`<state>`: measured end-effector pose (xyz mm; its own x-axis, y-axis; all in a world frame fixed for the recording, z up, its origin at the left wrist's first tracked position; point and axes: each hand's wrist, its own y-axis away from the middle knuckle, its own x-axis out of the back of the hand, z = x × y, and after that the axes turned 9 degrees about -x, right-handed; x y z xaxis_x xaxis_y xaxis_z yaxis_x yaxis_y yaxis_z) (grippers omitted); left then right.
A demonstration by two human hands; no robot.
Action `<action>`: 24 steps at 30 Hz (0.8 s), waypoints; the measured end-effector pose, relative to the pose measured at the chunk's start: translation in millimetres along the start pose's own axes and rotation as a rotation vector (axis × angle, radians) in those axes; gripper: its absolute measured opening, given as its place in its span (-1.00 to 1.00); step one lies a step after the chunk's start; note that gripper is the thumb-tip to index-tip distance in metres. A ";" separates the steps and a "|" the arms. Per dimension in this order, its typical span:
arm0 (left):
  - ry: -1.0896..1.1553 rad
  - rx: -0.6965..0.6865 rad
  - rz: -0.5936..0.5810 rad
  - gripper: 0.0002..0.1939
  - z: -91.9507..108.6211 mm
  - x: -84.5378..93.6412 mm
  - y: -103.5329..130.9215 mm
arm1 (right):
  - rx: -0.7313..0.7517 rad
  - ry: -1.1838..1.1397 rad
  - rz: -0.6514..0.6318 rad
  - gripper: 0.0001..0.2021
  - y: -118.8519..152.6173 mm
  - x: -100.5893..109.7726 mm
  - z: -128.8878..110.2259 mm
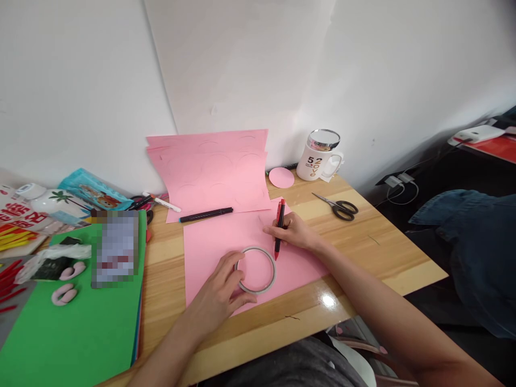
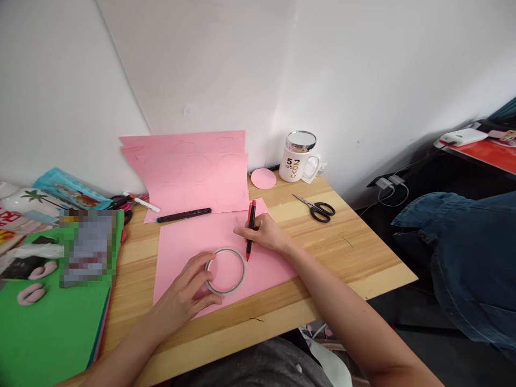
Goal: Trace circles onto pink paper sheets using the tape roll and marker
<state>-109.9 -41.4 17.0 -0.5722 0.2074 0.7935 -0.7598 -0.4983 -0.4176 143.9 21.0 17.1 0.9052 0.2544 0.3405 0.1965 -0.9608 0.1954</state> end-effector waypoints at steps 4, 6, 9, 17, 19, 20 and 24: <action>-0.003 -0.005 -0.002 -0.80 0.6 0.9 0.0 | -0.009 0.006 0.104 -0.45 -2.7 -0.4 3.3; -0.007 -0.009 -0.004 -0.80 1.2 1.6 -0.6 | -0.001 0.003 0.136 -0.44 -3.5 0.3 4.3; -0.010 -0.021 -0.001 -0.80 1.9 1.9 -1.4 | 0.025 -0.031 0.160 -0.44 -3.9 1.4 3.9; 0.004 -0.004 -0.002 -0.81 2.4 1.9 0.9 | 0.175 -0.273 -0.088 -0.62 -0.7 1.5 2.3; 0.018 0.010 -0.014 -0.79 2.6 2.5 1.3 | 0.222 -0.245 -0.165 -0.68 0.8 2.4 0.9; 0.023 0.017 -0.016 -0.78 2.7 2.7 1.3 | 0.238 -0.226 -0.199 -0.70 1.5 3.0 -0.1; 0.013 0.028 0.001 -0.78 2.8 2.5 1.2 | 0.245 -0.140 -0.283 -0.70 3.5 4.6 -3.7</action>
<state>-111.4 -43.9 19.7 -0.5772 0.2181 0.7869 -0.7502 -0.5222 -0.4056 147.3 19.3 22.7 0.8417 0.5114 0.1732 0.5141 -0.8571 0.0325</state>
